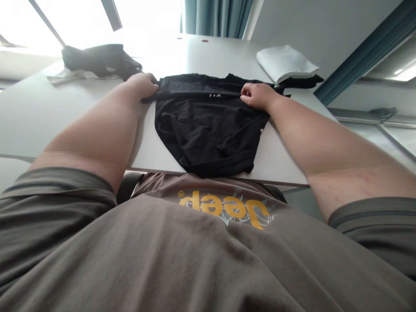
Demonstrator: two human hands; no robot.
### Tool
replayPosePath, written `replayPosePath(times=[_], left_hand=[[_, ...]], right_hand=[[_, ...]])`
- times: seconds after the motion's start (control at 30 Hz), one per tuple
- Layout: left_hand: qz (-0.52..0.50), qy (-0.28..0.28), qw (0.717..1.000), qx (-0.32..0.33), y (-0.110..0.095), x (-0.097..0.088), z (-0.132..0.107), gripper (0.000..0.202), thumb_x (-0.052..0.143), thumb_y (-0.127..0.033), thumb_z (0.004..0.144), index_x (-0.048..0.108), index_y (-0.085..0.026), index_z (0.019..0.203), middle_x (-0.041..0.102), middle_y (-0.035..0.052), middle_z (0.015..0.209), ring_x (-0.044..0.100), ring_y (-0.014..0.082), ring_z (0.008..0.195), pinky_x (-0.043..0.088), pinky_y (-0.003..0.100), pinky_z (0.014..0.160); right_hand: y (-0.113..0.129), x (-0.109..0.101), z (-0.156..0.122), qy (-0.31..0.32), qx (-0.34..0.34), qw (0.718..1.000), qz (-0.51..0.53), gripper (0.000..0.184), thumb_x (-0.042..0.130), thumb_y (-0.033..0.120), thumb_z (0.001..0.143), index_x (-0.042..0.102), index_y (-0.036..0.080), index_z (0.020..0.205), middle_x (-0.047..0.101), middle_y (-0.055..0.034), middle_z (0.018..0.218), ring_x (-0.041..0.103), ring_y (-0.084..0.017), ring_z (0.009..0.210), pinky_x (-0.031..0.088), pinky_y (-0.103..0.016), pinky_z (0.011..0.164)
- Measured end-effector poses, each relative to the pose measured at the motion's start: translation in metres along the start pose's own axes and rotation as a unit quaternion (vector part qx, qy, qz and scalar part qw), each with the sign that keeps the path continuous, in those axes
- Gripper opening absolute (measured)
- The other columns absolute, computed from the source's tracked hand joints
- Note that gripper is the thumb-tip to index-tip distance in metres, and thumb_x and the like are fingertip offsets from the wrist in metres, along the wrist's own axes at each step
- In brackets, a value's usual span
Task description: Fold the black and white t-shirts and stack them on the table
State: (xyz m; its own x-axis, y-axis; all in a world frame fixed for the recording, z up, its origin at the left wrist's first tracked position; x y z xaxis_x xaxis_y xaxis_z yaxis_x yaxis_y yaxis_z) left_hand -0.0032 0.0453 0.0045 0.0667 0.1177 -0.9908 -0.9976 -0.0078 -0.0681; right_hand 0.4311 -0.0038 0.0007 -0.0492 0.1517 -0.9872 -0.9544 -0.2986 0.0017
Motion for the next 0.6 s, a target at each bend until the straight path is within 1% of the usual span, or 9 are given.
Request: replayPosePath(times=[0.23, 0.33, 0.5, 0.6], left_hand=[[0.002, -0.003, 1.000, 0.009, 0.0020, 0.0014, 0.0031, 0.055, 0.068, -0.043, 0.096, 0.069, -0.019, 0.146, 0.068, 0.0083, 0.140, 0.063, 0.0333, 0.119, 0.053, 0.048, 0.103], [0.009, -0.001, 1.000, 0.010, 0.0018, 0.0018, 0.0036, 0.057, 0.067, -0.044, 0.097, 0.067, -0.017, 0.147, 0.067, 0.0093, 0.141, 0.063, 0.0325, 0.118, 0.053, 0.047, 0.102], [0.010, -0.006, 1.000, 0.014, 0.0006, 0.0016, 0.0029, 0.057, 0.067, -0.045, 0.094, 0.070, -0.018, 0.144, 0.070, 0.0080, 0.138, 0.063, 0.0306, 0.115, 0.053, 0.045, 0.102], [0.011, -0.007, 1.000, 0.013, 0.0007, 0.0014, 0.0022, 0.054, 0.065, -0.043, 0.095, 0.071, -0.019, 0.143, 0.070, 0.0088, 0.137, 0.064, 0.0309, 0.113, 0.054, 0.045, 0.100]], right_hand=[[0.0013, -0.0009, -0.0008, 0.005, 0.003, 1.000, 0.006, 0.032, 0.057, 0.030, 0.103, 0.070, 0.014, 0.127, 0.073, -0.0165, 0.126, 0.065, -0.028, 0.108, 0.043, -0.037, 0.094], [0.0021, -0.0005, -0.0011, 0.009, 0.004, 1.000, 0.008, 0.033, 0.056, 0.030, 0.104, 0.069, 0.013, 0.128, 0.073, -0.0170, 0.128, 0.065, -0.028, 0.109, 0.043, -0.037, 0.095], [-0.0009, 0.0025, 0.0022, -0.003, -0.006, 1.000, -0.004, 0.032, 0.057, 0.031, 0.103, 0.070, 0.013, 0.126, 0.074, -0.0158, 0.122, 0.067, -0.028, 0.106, 0.044, -0.037, 0.092], [-0.0030, 0.0040, 0.0037, -0.004, -0.007, 1.000, 0.000, 0.032, 0.058, 0.031, 0.103, 0.070, 0.013, 0.125, 0.074, -0.0157, 0.122, 0.066, -0.028, 0.105, 0.044, -0.037, 0.091]])
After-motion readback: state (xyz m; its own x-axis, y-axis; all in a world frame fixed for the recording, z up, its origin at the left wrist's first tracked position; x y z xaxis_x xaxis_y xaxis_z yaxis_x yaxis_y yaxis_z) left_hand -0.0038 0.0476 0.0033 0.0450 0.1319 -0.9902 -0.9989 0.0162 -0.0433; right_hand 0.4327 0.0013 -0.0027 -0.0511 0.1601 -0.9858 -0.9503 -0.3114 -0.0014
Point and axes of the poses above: each hand's wrist, its own z-axis towards the middle knuckle, its own x-axis out of the palm, y = z × x, the point moved 4 cm from there along z, towards the middle knuckle
